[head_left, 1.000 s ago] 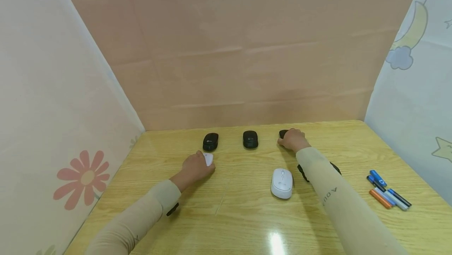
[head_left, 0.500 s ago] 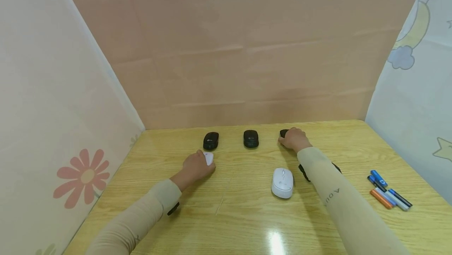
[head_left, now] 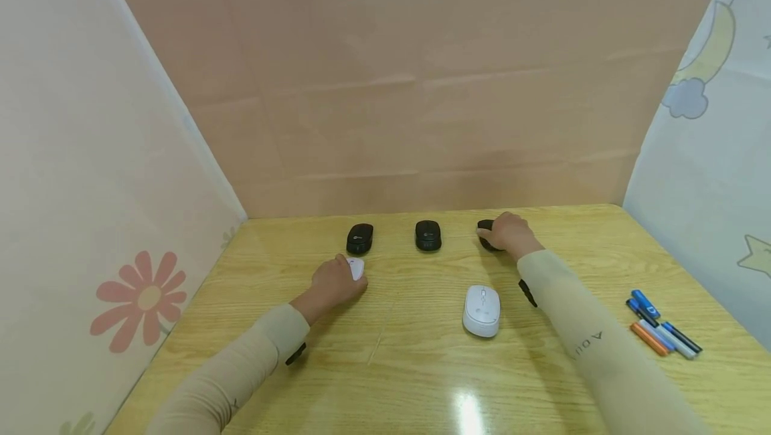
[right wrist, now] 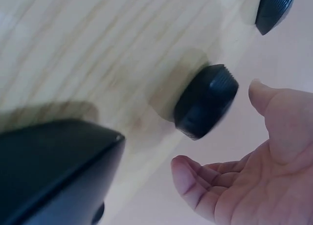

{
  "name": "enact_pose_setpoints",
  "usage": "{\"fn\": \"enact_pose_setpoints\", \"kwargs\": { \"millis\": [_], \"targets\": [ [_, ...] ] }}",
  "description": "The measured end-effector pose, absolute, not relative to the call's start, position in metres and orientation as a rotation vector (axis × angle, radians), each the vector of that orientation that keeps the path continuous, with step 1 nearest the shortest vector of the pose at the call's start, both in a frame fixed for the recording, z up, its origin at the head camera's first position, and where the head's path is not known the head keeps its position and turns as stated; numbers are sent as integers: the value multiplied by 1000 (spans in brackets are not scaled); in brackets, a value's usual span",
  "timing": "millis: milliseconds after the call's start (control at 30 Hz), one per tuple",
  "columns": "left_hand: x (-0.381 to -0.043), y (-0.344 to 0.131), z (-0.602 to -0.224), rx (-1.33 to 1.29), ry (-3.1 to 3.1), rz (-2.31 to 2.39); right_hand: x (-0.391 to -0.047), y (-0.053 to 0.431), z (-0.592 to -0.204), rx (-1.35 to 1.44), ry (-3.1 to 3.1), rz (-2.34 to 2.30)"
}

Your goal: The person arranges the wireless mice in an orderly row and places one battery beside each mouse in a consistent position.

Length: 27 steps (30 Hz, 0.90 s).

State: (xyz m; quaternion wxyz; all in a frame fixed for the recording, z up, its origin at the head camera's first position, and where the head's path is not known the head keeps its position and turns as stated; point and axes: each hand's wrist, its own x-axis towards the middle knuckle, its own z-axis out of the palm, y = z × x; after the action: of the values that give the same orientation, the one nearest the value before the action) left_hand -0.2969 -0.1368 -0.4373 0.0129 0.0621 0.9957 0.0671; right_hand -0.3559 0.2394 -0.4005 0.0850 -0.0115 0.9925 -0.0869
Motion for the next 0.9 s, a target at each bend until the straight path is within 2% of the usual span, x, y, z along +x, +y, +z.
{"fn": "enact_pose_setpoints", "kwargs": {
  "millis": [367, 900],
  "targets": [
    [-298, -137, -437, 197, 3106, 216, -334, 233, -383, -37, 2981, -373],
    [-296, -137, -435, 189, 3081, 172, -278, 218, -372, -233, 2927, -402]
  ]
}}
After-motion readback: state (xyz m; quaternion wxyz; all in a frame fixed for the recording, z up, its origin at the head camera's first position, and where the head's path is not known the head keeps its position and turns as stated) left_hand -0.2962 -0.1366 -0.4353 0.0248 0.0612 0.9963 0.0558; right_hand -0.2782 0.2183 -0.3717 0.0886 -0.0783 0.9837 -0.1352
